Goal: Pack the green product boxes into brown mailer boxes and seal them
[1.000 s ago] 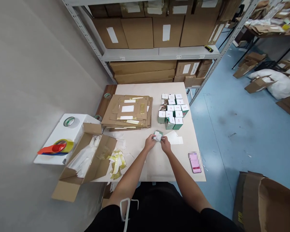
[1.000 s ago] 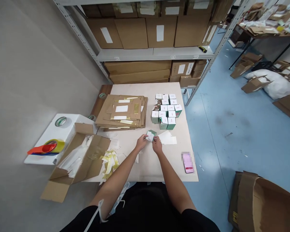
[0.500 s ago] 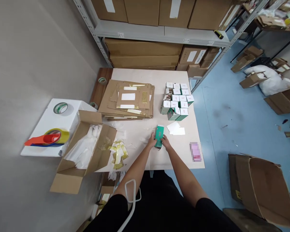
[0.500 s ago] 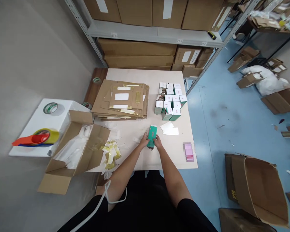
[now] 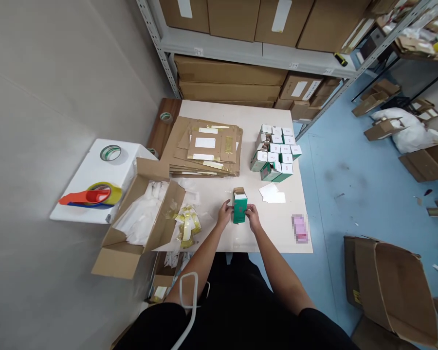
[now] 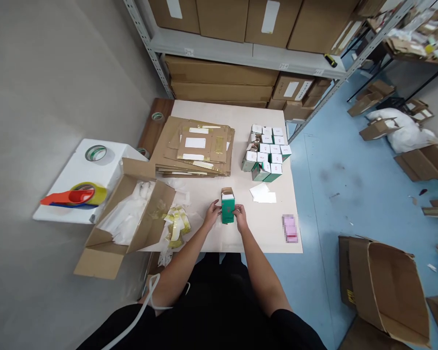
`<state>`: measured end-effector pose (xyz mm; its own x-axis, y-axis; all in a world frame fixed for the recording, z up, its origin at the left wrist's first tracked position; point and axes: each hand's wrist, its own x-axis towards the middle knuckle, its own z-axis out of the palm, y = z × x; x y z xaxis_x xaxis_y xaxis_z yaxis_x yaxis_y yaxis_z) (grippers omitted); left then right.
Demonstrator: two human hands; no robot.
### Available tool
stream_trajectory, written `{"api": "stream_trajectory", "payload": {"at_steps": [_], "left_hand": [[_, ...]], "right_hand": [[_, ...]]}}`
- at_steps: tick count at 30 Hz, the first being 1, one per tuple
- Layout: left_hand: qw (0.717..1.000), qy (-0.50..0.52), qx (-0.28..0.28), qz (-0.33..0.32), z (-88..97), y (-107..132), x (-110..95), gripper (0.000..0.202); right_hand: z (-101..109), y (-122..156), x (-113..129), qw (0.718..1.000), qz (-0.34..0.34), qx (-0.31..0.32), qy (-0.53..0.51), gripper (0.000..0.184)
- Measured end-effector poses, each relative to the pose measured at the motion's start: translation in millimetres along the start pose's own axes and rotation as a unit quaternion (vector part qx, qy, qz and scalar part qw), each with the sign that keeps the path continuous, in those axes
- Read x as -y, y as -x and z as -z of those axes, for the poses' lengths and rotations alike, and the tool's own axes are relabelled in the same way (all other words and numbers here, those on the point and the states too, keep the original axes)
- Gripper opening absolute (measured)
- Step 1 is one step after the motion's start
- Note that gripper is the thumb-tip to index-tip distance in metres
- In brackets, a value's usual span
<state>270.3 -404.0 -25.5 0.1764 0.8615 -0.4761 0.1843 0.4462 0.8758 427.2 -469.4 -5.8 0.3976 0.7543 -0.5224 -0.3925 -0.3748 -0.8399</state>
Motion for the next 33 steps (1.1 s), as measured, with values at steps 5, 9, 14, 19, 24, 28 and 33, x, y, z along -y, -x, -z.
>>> {"api": "stream_trajectory", "payload": {"at_steps": [5, 9, 14, 19, 24, 28, 33], "left_hand": [[0.997, 0.021, -0.047, 0.050, 38.8, 14.5, 0.7, 0.064], [0.999, -0.008, 0.007, -0.041, 56.6, 23.6, -10.0, 0.063], [0.991, -0.046, 0.069, -0.107, 68.7, 40.7, -20.1, 0.072], [0.971, -0.177, 0.094, -0.130, 84.4, 66.9, -23.7, 0.090], [0.909, -0.360, 0.121, -0.171, 108.8, 78.7, -43.3, 0.095], [0.898, -0.380, 0.124, -0.186, 125.0, 73.5, -51.4, 0.079], [0.956, -0.248, 0.054, -0.148, 135.0, 66.3, -33.5, 0.075]], "right_hand": [[-19.8, 16.1, 5.9, 0.994, -0.066, 0.057, 0.071, 0.031], [-38.3, 23.1, 15.1, 0.988, -0.085, 0.081, 0.104, 0.035], [-55.6, 32.6, 15.1, 0.987, -0.055, 0.120, 0.090, 0.048], [-73.3, 37.2, -3.3, 0.991, -0.034, 0.105, 0.075, 0.039], [-97.6, 39.4, -8.1, 0.985, 0.032, 0.117, 0.119, 0.038], [-107.7, 39.3, 0.8, 0.983, 0.032, 0.118, 0.135, 0.045], [-99.4, 42.5, 8.1, 0.990, 0.046, 0.045, 0.123, 0.047]]}}
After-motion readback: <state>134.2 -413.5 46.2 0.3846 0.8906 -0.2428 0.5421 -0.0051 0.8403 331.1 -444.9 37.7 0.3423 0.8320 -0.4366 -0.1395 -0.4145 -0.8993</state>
